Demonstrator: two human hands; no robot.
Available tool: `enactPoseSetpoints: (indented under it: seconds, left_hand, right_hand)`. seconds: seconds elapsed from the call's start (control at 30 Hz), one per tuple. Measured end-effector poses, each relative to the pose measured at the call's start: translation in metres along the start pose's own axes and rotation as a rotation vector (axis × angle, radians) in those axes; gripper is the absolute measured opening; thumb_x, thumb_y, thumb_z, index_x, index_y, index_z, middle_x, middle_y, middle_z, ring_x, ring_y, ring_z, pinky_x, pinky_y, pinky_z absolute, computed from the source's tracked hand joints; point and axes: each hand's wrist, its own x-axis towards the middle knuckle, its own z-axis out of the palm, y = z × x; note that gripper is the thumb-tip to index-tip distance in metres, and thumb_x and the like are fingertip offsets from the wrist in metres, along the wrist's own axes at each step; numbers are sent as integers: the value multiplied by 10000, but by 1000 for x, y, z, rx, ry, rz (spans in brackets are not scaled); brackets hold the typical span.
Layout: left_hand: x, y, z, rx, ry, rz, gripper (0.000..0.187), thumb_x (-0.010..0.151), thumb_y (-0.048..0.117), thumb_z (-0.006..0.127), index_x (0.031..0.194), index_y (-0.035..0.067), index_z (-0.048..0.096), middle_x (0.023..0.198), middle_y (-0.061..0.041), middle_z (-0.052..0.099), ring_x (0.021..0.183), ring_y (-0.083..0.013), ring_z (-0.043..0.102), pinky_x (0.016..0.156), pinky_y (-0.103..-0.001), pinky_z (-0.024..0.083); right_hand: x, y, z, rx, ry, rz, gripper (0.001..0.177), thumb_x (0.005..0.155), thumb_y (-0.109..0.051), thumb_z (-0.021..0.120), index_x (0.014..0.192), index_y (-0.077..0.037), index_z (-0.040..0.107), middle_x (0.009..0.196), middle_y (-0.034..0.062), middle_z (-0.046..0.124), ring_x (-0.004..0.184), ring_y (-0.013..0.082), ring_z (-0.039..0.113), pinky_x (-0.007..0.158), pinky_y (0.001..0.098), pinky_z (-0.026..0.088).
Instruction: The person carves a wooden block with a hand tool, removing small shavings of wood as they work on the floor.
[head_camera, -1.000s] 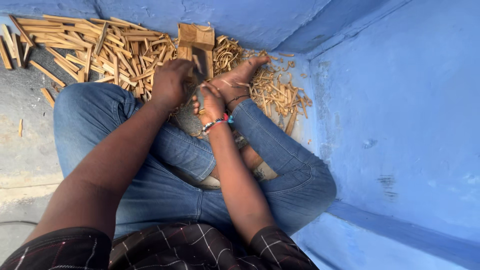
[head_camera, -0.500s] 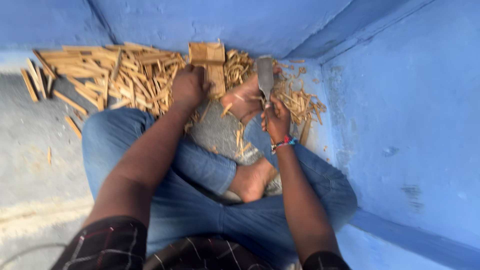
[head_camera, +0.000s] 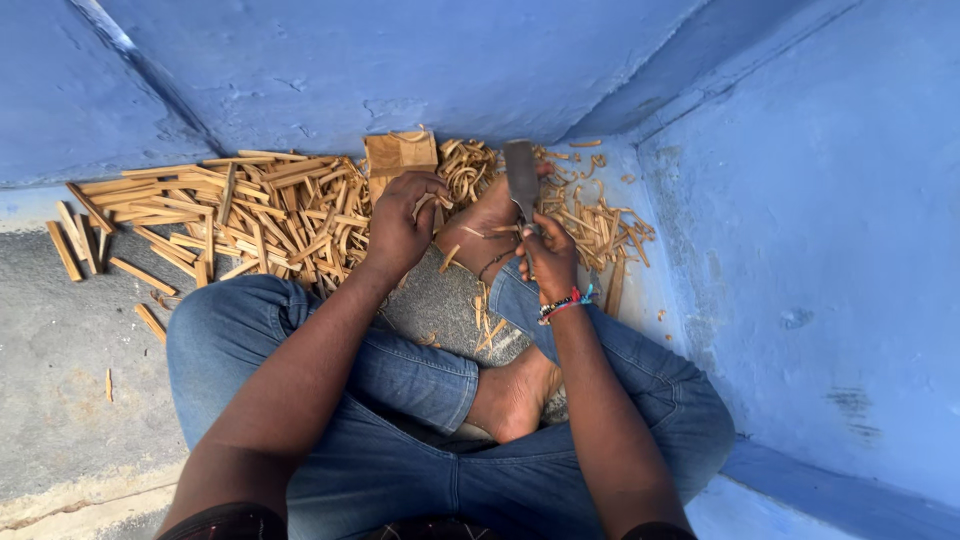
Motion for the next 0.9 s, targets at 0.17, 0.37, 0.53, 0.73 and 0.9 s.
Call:
enactPoseSetpoints:
  seconds: [0.17, 0.37, 0.53, 0.73, 0.9]
  left_hand:
    - [-8, 17, 0, -121, -105, -19, 192, 918, -43, 665, 1084, 51, 680, 1099, -120, 730, 1061, -294, 725, 913, -378, 565]
    - [-19, 18, 14, -108, -188, -164, 200, 926, 54, 748, 1104, 22, 663, 1009, -130, 727, 904, -228, 739, 784, -337, 580]
    - [-35, 14, 32, -141, -272, -223, 203, 933, 70, 746, 1111, 10, 669, 943, -125, 734, 841, -182, 723, 746, -326, 571]
    - [-31, 32, 63, -231, -311, -240, 207, 935, 79, 749, 1124, 0, 717, 920, -117, 751, 800, -118, 700, 710, -294, 559]
    - [24, 79, 127, -169, -344, -69, 344, 918, 246, 816, 1123, -14, 723, 958, -160, 771, 856, -217, 760, 787, -343, 582]
  right_hand:
    - [4, 6, 3, -17, -28, -36, 407, 980, -140, 667, 1372, -63, 592, 725, 35, 637, 472, 79, 541, 381, 238, 405]
    - [11, 14, -3, 74, -52, -40, 405, 978, -162, 703, 1353, -46, 605, 745, 49, 653, 489, 97, 568, 387, 248, 430]
    - [25, 20, -4, 41, -16, 97, 515, 927, -250, 719, 1397, -141, 537, 767, 66, 715, 466, 114, 579, 385, 258, 471]
    - [31, 50, 2, -4, 37, 35, 431, 958, -151, 685, 1373, -61, 608, 713, 70, 648, 480, 118, 560, 398, 275, 454]
    - [51, 73, -3, -444, -34, -323, 241, 1036, -232, 658, 1184, -44, 688, 906, 45, 738, 761, 178, 733, 634, 330, 571]
